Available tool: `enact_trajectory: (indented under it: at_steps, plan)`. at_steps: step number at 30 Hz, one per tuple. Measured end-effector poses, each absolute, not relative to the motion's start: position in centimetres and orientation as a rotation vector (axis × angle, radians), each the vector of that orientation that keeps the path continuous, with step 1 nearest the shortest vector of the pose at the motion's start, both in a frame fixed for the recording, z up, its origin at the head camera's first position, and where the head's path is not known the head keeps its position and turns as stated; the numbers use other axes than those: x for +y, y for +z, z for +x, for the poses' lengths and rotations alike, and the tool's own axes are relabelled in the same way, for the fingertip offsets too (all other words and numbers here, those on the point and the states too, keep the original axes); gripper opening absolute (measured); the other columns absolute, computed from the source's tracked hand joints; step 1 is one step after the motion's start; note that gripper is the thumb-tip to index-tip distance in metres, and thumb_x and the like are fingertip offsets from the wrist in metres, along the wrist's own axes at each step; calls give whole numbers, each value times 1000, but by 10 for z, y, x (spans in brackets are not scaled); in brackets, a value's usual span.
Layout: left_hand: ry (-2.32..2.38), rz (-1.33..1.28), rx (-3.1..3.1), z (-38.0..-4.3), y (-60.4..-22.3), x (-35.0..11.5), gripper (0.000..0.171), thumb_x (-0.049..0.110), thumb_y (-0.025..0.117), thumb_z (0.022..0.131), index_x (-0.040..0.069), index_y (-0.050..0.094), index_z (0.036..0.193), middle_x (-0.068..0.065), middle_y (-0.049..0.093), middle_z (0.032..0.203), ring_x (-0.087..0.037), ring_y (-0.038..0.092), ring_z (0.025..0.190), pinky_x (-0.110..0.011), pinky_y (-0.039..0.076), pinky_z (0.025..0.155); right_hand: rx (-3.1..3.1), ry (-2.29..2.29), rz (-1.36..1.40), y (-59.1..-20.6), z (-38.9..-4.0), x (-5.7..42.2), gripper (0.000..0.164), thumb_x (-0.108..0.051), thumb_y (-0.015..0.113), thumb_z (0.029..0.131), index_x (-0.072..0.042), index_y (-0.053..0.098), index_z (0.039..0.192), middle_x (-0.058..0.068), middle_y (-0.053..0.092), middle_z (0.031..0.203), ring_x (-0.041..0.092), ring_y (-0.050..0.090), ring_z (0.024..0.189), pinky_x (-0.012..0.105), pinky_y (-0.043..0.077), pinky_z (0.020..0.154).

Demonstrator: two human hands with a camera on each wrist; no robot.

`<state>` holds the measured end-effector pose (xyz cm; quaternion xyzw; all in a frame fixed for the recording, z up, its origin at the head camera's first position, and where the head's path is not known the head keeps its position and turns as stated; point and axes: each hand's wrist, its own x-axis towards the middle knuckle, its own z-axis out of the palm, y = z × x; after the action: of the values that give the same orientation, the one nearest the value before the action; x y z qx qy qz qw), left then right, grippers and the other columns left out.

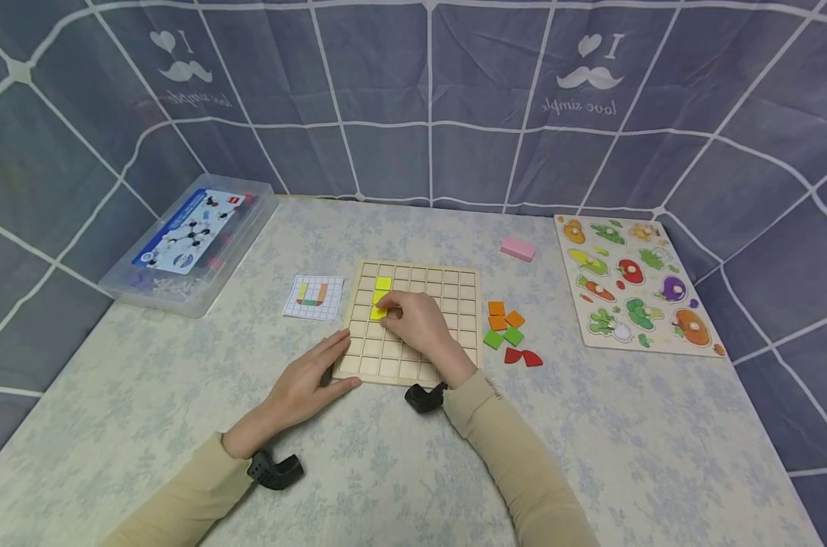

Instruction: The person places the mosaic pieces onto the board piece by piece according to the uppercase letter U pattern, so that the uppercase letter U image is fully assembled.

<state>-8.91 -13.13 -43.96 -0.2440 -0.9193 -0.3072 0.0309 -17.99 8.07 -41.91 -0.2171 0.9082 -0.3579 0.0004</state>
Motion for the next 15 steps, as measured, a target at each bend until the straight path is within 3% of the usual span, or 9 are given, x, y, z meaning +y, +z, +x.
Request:
enact_trajectory:
  at_steps: [15]
  plan:
    - [-927, -759, -2833, -89, -439, -131, 70, 33, 66, 87, -10, 42, 136, -19, 37, 145, -32, 33, 134, -45, 33, 106, 2883, -1105, -578, -419, -178, 79, 18, -22, 73, 83, -11, 70, 98, 1, 67, 89, 15, 61, 81, 28, 51, 71]
